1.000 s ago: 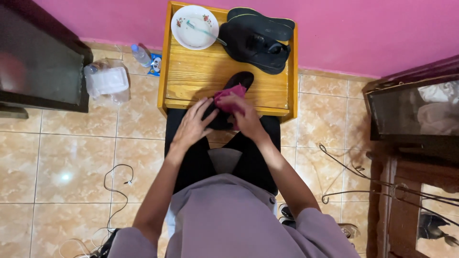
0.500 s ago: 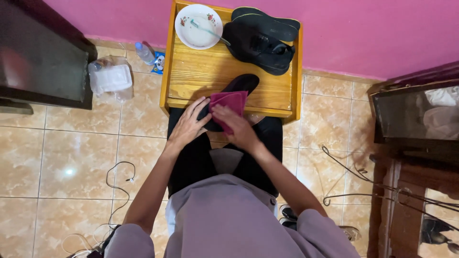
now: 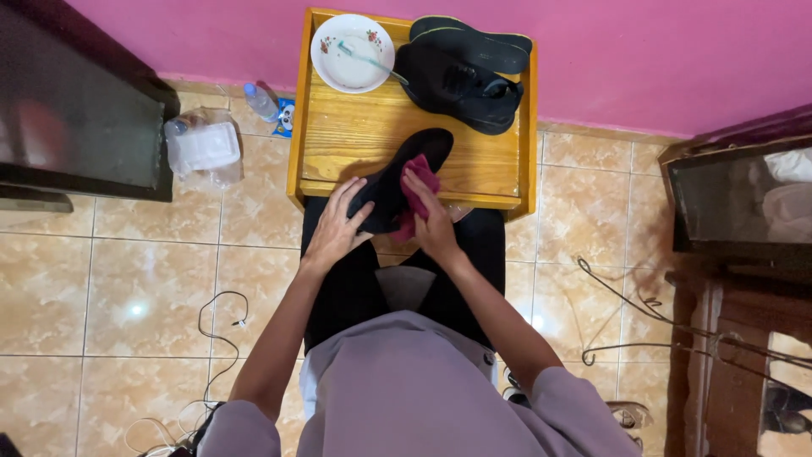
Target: The person wipes a black shoe with a pink cloth while seated. They rotate the shoe to clean different sides and continue wiping until the end of the clip.
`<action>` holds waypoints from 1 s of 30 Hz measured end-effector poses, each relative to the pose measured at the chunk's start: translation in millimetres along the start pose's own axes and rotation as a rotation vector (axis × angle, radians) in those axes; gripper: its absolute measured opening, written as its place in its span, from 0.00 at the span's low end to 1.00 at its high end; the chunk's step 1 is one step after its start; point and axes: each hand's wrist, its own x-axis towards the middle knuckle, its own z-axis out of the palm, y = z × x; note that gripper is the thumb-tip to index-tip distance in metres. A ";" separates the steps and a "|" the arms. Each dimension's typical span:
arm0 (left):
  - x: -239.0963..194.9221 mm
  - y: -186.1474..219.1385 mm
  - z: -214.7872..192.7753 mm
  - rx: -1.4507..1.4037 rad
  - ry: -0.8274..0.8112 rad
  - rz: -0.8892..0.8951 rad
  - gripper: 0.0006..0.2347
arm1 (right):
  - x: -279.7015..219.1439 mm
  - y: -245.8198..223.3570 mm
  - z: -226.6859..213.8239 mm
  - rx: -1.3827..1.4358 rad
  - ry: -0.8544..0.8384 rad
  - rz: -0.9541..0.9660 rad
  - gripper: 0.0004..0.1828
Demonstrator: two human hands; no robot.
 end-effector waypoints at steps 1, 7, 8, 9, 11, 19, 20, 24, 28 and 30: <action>1.7 -0.3 0.0 -0.004 -0.005 0.003 0.25 | -3.5 33.1 -1.7 0.000 0.005 0.005 0.34; 4.0 -6.3 4.7 -0.076 0.094 -0.253 0.30 | -7.6 84.4 -7.8 -0.280 0.010 0.059 0.29; 3.0 -4.0 5.0 -0.129 0.126 -0.349 0.31 | -10.2 84.3 -3.5 -0.180 0.069 0.268 0.25; 1.5 -2.1 5.4 -0.183 0.159 -0.444 0.32 | -13.0 84.5 1.1 -0.080 0.128 0.478 0.22; -7.1 -4.1 11.9 -0.216 0.170 -0.497 0.32 | -9.7 94.5 -3.3 0.025 0.183 0.654 0.22; -18.4 -1.7 20.7 -0.261 0.214 -0.639 0.38 | 9.5 156.5 -71.1 0.770 0.988 0.765 0.21; -19.5 -2.2 20.4 -0.252 0.201 -0.617 0.37 | 26.5 96.4 -63.8 0.556 0.949 0.691 0.27; -21.3 -4.2 24.1 -0.236 0.190 -0.594 0.38 | 41.5 91.9 -31.0 -0.270 0.239 0.102 0.35; -25.4 -10.3 31.5 -0.157 0.167 -0.610 0.41 | 5.7 105.9 30.5 -0.369 0.013 -0.189 0.38; -31.0 -8.7 37.7 -0.210 0.162 -0.658 0.41 | -8.4 64.6 24.4 -0.317 -0.108 -0.060 0.46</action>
